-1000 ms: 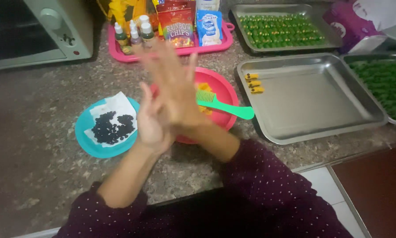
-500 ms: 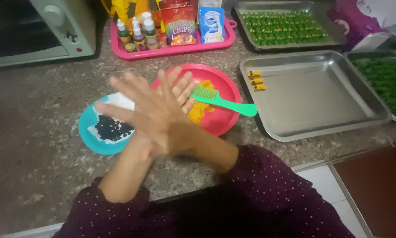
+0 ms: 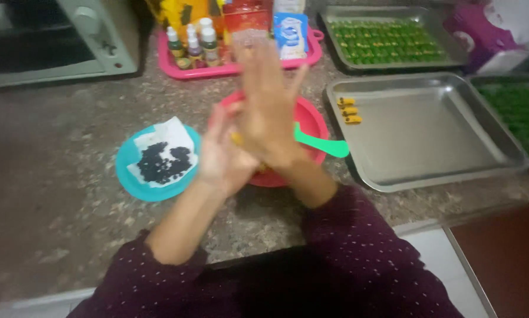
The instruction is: Shaping and texturing small yellow dough pieces using a plastic comb and placing them on a tray
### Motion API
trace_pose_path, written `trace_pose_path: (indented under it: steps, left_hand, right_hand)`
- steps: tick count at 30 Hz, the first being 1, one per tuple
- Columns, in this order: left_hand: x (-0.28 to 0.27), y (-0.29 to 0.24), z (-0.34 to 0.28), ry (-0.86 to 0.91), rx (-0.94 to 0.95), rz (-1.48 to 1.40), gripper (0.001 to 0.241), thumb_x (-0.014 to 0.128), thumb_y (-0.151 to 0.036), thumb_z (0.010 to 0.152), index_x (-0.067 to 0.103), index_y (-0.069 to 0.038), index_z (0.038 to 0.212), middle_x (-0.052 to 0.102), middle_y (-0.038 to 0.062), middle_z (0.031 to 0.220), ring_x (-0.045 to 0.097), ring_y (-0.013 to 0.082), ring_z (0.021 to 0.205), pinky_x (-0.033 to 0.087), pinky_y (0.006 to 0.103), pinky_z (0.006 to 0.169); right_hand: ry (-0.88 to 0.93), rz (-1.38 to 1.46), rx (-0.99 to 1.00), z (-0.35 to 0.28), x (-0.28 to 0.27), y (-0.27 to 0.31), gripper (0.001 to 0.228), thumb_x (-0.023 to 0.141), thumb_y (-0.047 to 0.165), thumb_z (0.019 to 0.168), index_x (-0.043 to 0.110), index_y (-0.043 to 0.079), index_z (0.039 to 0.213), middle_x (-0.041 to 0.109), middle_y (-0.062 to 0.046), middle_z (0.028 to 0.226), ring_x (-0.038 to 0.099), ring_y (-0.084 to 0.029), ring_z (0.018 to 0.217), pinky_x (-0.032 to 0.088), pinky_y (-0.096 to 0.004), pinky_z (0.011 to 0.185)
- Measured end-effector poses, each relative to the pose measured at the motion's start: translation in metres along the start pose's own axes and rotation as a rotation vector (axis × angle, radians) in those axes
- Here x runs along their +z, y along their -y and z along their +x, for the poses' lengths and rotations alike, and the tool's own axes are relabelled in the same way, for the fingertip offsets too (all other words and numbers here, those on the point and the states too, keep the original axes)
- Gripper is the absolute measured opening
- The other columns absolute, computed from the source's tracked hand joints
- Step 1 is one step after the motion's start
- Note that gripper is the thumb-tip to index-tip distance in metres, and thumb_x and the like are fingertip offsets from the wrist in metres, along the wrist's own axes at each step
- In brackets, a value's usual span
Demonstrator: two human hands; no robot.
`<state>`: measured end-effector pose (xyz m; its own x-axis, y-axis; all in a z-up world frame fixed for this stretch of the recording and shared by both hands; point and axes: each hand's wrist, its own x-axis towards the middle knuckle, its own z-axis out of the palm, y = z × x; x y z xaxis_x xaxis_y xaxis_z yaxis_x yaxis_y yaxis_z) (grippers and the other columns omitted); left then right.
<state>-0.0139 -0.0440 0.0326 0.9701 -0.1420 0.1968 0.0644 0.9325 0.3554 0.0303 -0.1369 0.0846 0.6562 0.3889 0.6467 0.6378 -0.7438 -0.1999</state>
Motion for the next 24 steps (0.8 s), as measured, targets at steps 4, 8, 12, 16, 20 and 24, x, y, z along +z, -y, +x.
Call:
trace_pose_path:
  steps: [4,8,12,16,20,24]
  left_hand:
    - [-0.012,0.005,0.011,0.111,-0.098,-0.035,0.055,0.054,-0.041,0.105,0.049,-0.010,0.150,0.056,0.015,0.147,0.058,0.0238,0.132,0.047,0.0372,0.111]
    - [-0.014,-0.001,0.017,0.056,-0.028,-0.117,0.050,0.057,-0.027,0.104,0.047,-0.008,0.150,0.051,0.023,0.149,0.050,0.0305,0.140,0.039,0.0390,0.121]
    - [-0.024,0.006,0.017,-0.127,0.070,0.040,0.058,0.053,-0.021,0.102,0.036,-0.008,0.156,0.049,0.019,0.153,0.056,0.0278,0.133,0.048,0.0407,0.110]
    - [-0.044,0.005,0.024,0.042,0.082,0.024,0.035,0.055,-0.017,0.107,0.054,-0.007,0.141,0.066,0.013,0.134,0.066,0.0223,0.120,0.053,0.0348,0.104]
    - [-0.024,0.004,0.016,-0.074,-0.068,0.011,0.039,0.056,-0.043,0.103,0.070,-0.014,0.126,0.069,0.011,0.131,0.063,0.0251,0.127,0.051,0.0449,0.110]
    - [-0.063,0.016,0.031,0.249,0.120,-0.125,0.043,0.047,-0.023,0.114,0.040,-0.013,0.155,0.046,0.007,0.157,0.040,0.0249,0.148,0.024,0.0445,0.130]
  right_hand:
    - [-0.202,0.737,0.055,-0.005,-0.002,-0.009,0.078,0.032,0.060,0.098,0.027,0.018,0.163,0.033,-0.009,0.172,0.029,-0.028,0.165,0.003,-0.064,0.132]
    - [-0.320,1.054,-0.047,-0.016,0.001,0.011,0.093,0.011,0.082,0.103,0.029,0.013,0.163,0.034,-0.008,0.172,0.036,-0.026,0.162,0.028,-0.048,0.142]
    - [-0.322,1.112,-0.108,-0.019,0.012,0.028,0.094,0.009,0.080,0.103,0.026,0.008,0.161,0.030,-0.013,0.171,0.032,-0.025,0.163,0.024,-0.046,0.144]
    - [-0.022,1.101,-0.119,-0.009,-0.002,0.021,0.098,0.004,0.083,0.099,0.022,0.010,0.162,0.029,-0.017,0.171,0.029,-0.031,0.163,0.017,-0.050,0.141]
    - [-0.007,0.607,-0.151,-0.002,0.000,0.009,0.087,-0.003,0.073,0.102,0.030,0.015,0.158,0.039,-0.013,0.167,0.029,-0.034,0.162,-0.007,-0.065,0.133]
    - [0.036,0.546,-0.383,-0.020,0.025,0.015,0.104,-0.012,0.086,0.089,0.027,0.025,0.164,0.025,-0.007,0.174,0.018,-0.029,0.167,-0.013,-0.075,0.132]
